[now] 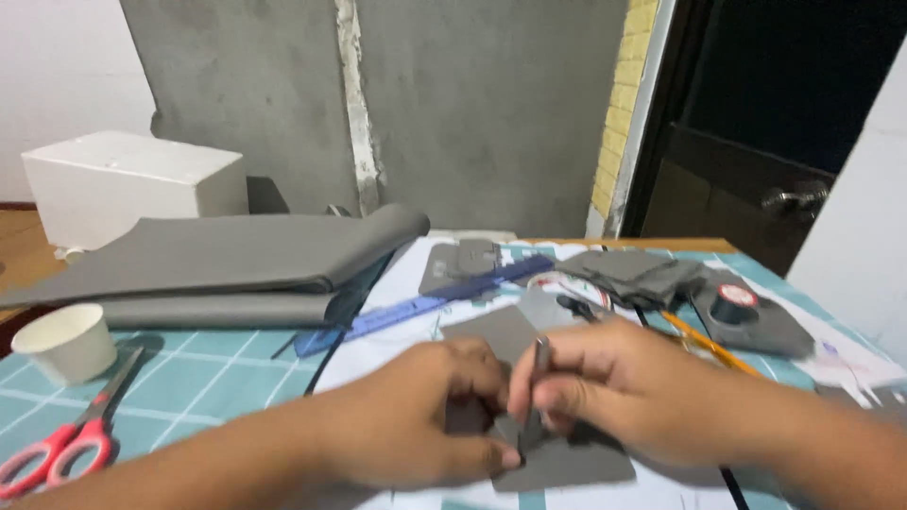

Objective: Using a pricking iron to mark or punch stitching holes along the edges of a leather piece on a workbench.

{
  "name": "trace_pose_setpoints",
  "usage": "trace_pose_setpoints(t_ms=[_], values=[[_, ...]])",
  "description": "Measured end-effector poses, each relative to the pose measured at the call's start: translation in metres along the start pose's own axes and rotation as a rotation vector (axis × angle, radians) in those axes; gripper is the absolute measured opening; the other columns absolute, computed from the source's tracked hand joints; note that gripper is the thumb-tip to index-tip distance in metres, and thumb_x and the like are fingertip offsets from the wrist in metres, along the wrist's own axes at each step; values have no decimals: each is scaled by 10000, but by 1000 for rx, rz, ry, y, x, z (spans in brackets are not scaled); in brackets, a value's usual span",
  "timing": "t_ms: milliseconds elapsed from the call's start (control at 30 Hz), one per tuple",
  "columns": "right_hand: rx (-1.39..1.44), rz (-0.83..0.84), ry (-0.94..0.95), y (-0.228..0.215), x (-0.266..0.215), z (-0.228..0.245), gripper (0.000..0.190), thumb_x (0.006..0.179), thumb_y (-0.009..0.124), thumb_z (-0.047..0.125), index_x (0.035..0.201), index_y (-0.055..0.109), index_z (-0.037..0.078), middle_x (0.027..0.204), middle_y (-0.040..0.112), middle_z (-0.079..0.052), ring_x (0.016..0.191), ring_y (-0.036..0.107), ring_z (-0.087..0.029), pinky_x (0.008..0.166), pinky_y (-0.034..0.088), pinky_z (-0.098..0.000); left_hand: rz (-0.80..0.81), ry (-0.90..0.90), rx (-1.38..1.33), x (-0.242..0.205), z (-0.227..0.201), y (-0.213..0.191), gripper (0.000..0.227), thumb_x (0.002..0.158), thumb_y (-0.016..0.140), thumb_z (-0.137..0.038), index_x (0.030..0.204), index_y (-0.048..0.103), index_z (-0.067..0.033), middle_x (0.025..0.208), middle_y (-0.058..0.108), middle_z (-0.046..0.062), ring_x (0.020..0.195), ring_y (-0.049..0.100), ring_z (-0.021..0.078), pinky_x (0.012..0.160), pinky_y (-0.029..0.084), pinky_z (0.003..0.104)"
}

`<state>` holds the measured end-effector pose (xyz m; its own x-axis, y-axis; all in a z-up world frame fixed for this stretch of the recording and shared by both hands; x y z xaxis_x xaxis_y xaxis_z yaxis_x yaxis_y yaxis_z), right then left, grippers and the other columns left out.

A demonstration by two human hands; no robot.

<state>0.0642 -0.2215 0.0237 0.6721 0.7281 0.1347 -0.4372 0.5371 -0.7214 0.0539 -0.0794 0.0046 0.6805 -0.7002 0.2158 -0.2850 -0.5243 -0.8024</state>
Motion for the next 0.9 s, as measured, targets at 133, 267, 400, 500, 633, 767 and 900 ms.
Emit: trace_pose_setpoints(t_ms=[133, 267, 400, 500, 633, 767, 900], values=[[35, 72, 381, 3, 0, -29, 268, 959, 631, 254, 1033, 881, 189, 786, 785, 2, 786, 736, -81, 779, 556, -225, 54, -317, -74, -1, 4, 2, 148, 879, 684, -331, 959, 784, -256, 979, 597, -80, 949, 615, 80, 859, 483, 232], [62, 66, 256, 5, 3, -35, 280, 931, 665, 309, 1000, 908, 188, 829, 797, 33, 756, 719, -72, 745, 557, -223, -28, -292, 24, 1, 4, 1, 124, 790, 719, -346, 863, 757, -255, 865, 620, -71, 929, 623, 92, 833, 485, 252], [-24, 49, -40, 3, 5, -17, 297, 956, 629, 361, 983, 882, 207, 946, 793, 84, 905, 793, -76, 821, 588, -245, -53, -290, 31, 2, 4, 1, 153, 740, 727, -352, 866, 773, -278, 849, 644, -77, 907, 646, 86, 821, 507, 240], [-88, 42, -101, 3, 5, -7, 274, 958, 631, 359, 980, 874, 236, 936, 799, 83, 913, 798, -87, 840, 625, -265, -4, -386, 14, 1, -1, -1, 191, 707, 716, -349, 876, 784, -293, 879, 655, -102, 900, 648, 51, 805, 515, 206], [-135, 67, -68, 5, 5, -2, 231, 961, 647, 305, 955, 874, 263, 882, 748, 89, 715, 747, -66, 668, 617, -235, -6, -377, 31, 0, -1, -1, 200, 681, 754, -374, 865, 765, -297, 888, 664, -113, 920, 649, 55, 817, 508, 214], [-211, 97, -176, 7, 5, 7, 225, 993, 606, 296, 976, 823, 243, 904, 738, 65, 813, 774, -92, 745, 591, -247, 33, -403, 13, -1, -3, -1, 161, 708, 707, -318, 858, 765, -301, 917, 661, -108, 928, 642, 54, 834, 517, 206], [-214, 100, -205, 6, 6, 5, 231, 991, 606, 326, 983, 823, 247, 881, 718, 62, 773, 765, -93, 728, 583, -255, -59, -176, 119, 1, -3, 2, 273, 659, 702, -457, 863, 740, -280, 812, 644, -58, 831, 651, 133, 772, 506, 281]])
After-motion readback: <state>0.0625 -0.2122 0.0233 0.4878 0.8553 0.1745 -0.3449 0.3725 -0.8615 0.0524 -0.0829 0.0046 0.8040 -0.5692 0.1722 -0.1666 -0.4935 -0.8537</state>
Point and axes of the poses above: each hand's wrist, its own x-axis towards the middle knuckle, its own y-axis out of the palm, z = x × y, the point moved 7 cm from there along x, towards the middle knuckle
